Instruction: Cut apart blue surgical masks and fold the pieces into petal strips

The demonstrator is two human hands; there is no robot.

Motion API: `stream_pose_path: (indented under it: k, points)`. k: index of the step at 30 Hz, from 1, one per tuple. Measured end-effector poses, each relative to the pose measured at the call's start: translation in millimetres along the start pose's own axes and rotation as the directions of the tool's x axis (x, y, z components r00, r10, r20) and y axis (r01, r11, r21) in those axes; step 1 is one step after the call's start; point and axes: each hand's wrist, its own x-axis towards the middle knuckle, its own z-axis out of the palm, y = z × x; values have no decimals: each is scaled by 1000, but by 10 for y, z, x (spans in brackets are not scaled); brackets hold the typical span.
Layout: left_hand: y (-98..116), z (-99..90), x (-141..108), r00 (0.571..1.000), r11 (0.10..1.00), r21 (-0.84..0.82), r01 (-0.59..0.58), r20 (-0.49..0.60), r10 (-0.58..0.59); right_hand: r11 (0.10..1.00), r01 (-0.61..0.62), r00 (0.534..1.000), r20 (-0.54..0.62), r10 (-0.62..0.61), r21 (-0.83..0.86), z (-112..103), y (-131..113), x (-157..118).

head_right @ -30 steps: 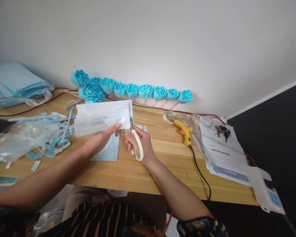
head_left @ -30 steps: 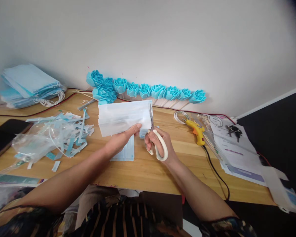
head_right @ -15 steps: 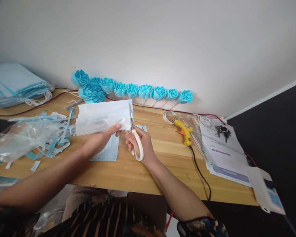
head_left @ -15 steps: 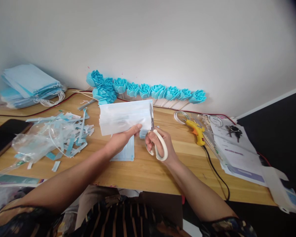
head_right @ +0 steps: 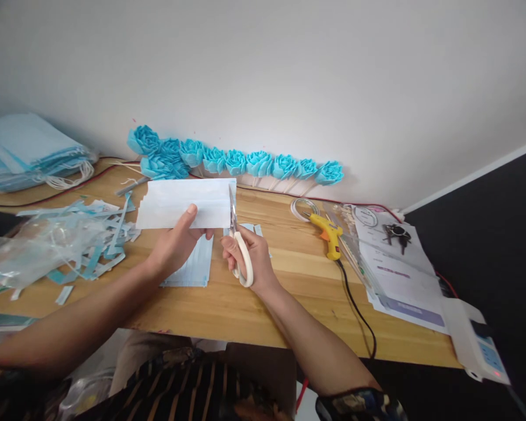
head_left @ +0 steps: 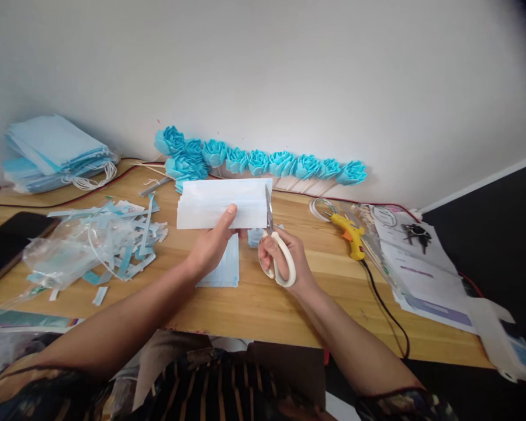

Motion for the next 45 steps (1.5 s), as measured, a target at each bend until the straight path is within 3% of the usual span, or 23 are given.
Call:
stream_pose_path:
  k: [6, 11, 16, 30, 37, 45]
  points:
    - [2, 11, 3, 996, 998, -17, -64, 68, 65, 1000, 1, 1000, 17, -1, -9, -3, 8, 3]
    - [-11, 20, -2, 998, 1000, 1, -31, 60, 31, 998, 62, 995, 81, -61, -4, -28, -14, 13]
    - [-38, 21, -16, 992, 1000, 20, 7, 123, -9, 997, 74, 994, 80, -72, -30, -60, -30, 32]
    - [8, 10, 19, 997, 992, -115, -55, -65, 48, 1000, 18, 996, 88, -17, -12, -59, -45, 24]
    - [126, 59, 16, 997, 973, -216, -76, 4, 79, 1000, 12, 995, 99, -9, -28, -59, -27, 24]
    - [117, 9, 87, 999, 951, -309, -27, -30, 19, 999, -9, 993, 121, 15, -48, -53, 8, 31]
